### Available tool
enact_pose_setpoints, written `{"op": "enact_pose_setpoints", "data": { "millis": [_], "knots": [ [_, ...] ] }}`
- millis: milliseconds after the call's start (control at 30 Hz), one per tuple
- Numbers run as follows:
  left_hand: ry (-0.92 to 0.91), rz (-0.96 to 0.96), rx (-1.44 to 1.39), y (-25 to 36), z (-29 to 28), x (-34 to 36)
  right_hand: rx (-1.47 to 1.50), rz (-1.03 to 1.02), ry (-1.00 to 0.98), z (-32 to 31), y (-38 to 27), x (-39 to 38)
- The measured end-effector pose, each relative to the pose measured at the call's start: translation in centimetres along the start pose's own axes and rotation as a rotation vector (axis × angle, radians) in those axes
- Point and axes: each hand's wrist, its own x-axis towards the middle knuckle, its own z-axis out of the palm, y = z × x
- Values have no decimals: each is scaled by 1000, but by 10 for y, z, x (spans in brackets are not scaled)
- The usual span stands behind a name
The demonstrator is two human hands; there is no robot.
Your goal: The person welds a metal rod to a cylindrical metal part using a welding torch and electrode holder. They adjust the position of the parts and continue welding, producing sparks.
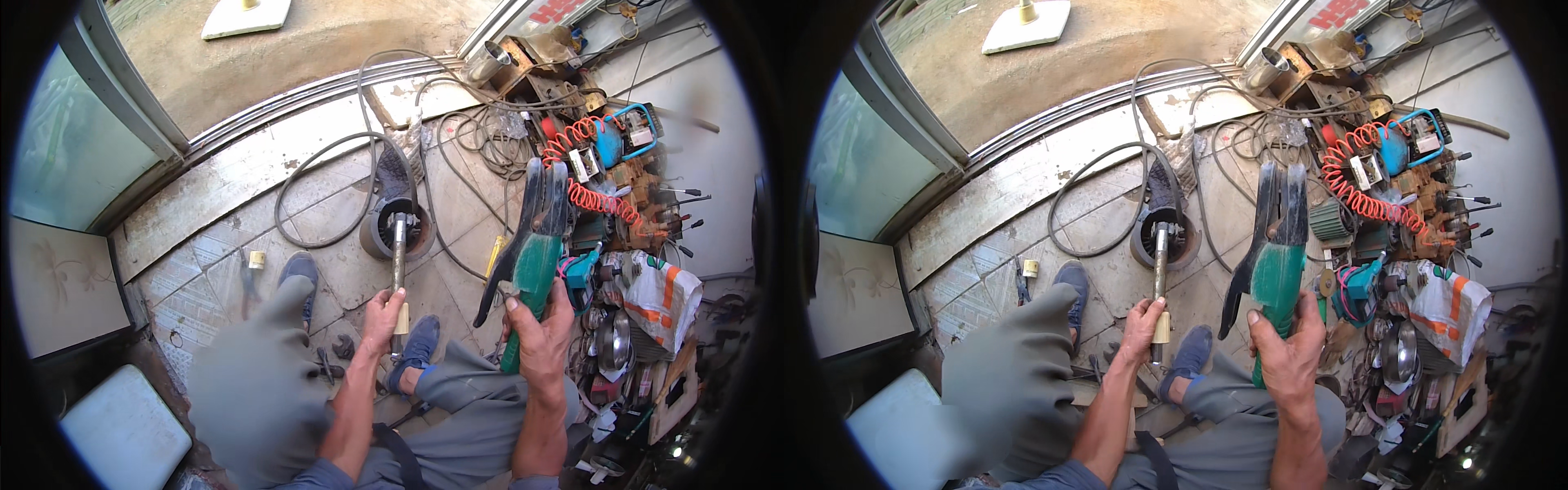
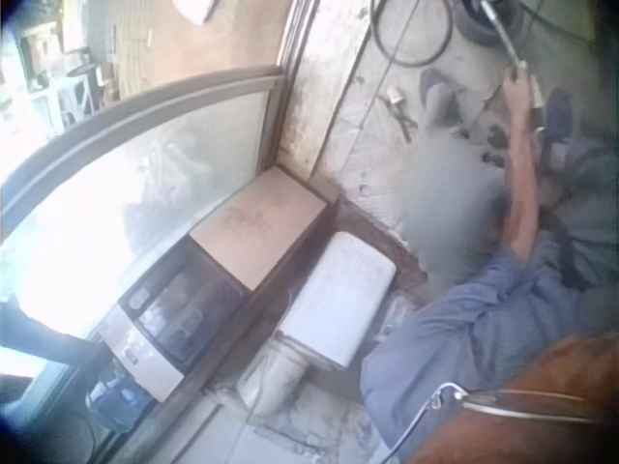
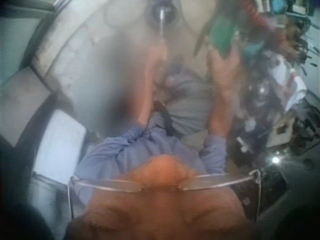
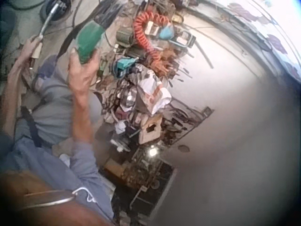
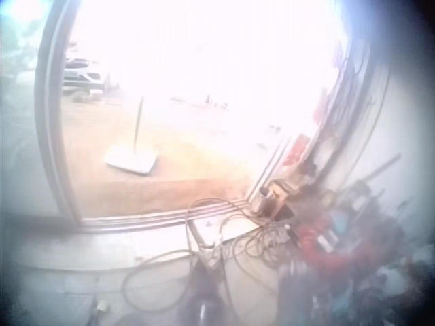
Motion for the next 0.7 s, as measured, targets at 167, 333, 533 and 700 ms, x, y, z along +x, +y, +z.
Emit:
{"op": "enact_pose_setpoints", "data": {
  "millis": [167,333,533,700],
  "knots": [
    [-288,-132,-429,7,-26,-3,40,-10,22,-1,-11,6],
    [-441,-67,-531,2,-34,-16,130,-92,33,-14,-13,-8],
    [-386,-162,-674,-1,-29,-33,210,-124,47,-32,-16,-16],
    [-328,-214,-628,-6,-29,-28,223,-145,70,-41,-14,-21]
  ]
}}
